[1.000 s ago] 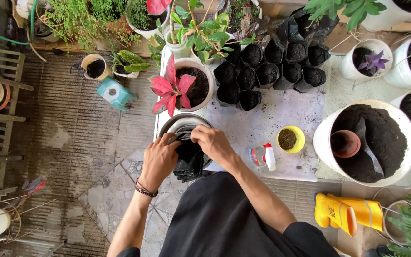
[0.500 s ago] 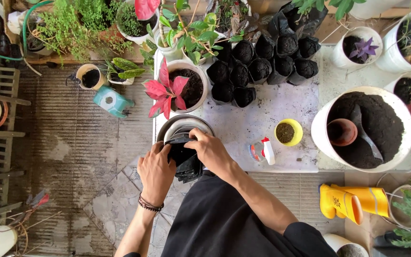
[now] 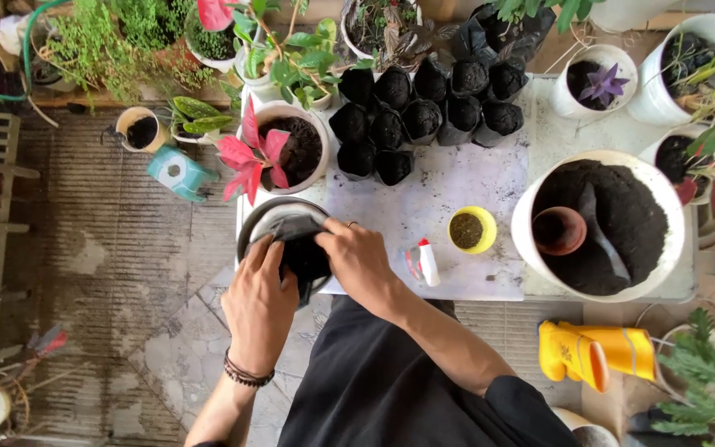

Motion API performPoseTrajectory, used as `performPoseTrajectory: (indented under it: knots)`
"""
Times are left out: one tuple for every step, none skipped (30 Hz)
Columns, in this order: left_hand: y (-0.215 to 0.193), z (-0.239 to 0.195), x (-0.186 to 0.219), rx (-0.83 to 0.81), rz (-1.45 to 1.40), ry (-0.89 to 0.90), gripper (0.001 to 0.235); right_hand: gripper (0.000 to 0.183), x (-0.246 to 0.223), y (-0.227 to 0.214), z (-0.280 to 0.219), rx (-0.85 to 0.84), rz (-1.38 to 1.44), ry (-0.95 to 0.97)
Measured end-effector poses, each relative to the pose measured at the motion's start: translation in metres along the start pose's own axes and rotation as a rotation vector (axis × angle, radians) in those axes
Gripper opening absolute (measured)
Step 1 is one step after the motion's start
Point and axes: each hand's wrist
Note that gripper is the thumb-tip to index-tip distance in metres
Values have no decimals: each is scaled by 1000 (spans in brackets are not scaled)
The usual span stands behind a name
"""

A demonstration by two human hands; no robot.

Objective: The person fills black seed pouches with soil from a large white bucket using a small trowel. They then add seeds from a yellow cup into the pouch and spray the soil with water from a white spray bottle.

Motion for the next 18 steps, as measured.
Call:
performPoseTrajectory:
  knots:
    - [9,0,12,8,-3,-12,41,24,13,-11,-6,-5,0,-13]
    - [18,1,25,-14,36,-54,42,18,26,-22,-13,-73,-22,8]
    - [26,4,38,-35,74,-92,44,18,39,-35,-17,-137,-47,31]
    - [30,7,57,-27,71,-100,44,18,55,-48,-23,-139,-49,19]
    - [35,9,76,-36,75,-75,43,17,72,-59,-31,-168,-57,63]
    - [41,11,95,-45,79,-50,41,18,89,-70,-38,-198,-64,106]
    - [51,14,112,-42,74,-60,41,18,108,-81,-46,-205,-67,97]
    - [61,18,128,-48,54,-17,40,16,126,-91,-52,-241,-93,140]
    - [70,21,143,-60,39,24,39,14,143,-99,-59,-278,-112,186]
    - [86,24,158,-62,39,14,39,14,158,-116,-67,-287,-110,180]
    - [100,28,172,-77,-10,40,40,15,171,-133,-74,-309,-149,220]
    - [113,31,186,-91,-58,66,40,18,184,-150,-81,-330,-190,260]
    - [123,36,201,-93,-58,69,40,18,198,-160,-87,-329,-190,263]
    - [133,41,216,-116,-100,101,40,19,212,-169,-94,-352,-218,329]
    - [144,43,231,-149,-146,135,41,20,225,-179,-103,-381,-246,405]
    - [155,47,244,-160,-149,139,41,20,236,-190,-109,-385,-247,416]
    - [165,51,257,-186,-177,173,41,21,246,-200,-114,-393,-245,456]
    - [175,54,269,-213,-204,207,41,22,255,-211,-119,-401,-243,496]
Point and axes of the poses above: each hand's wrist, its own z-axis towards the middle knuckle, its own y-axis out of the palm, x = y × z, and after that the axes turned 13 degrees about -z, right-handed
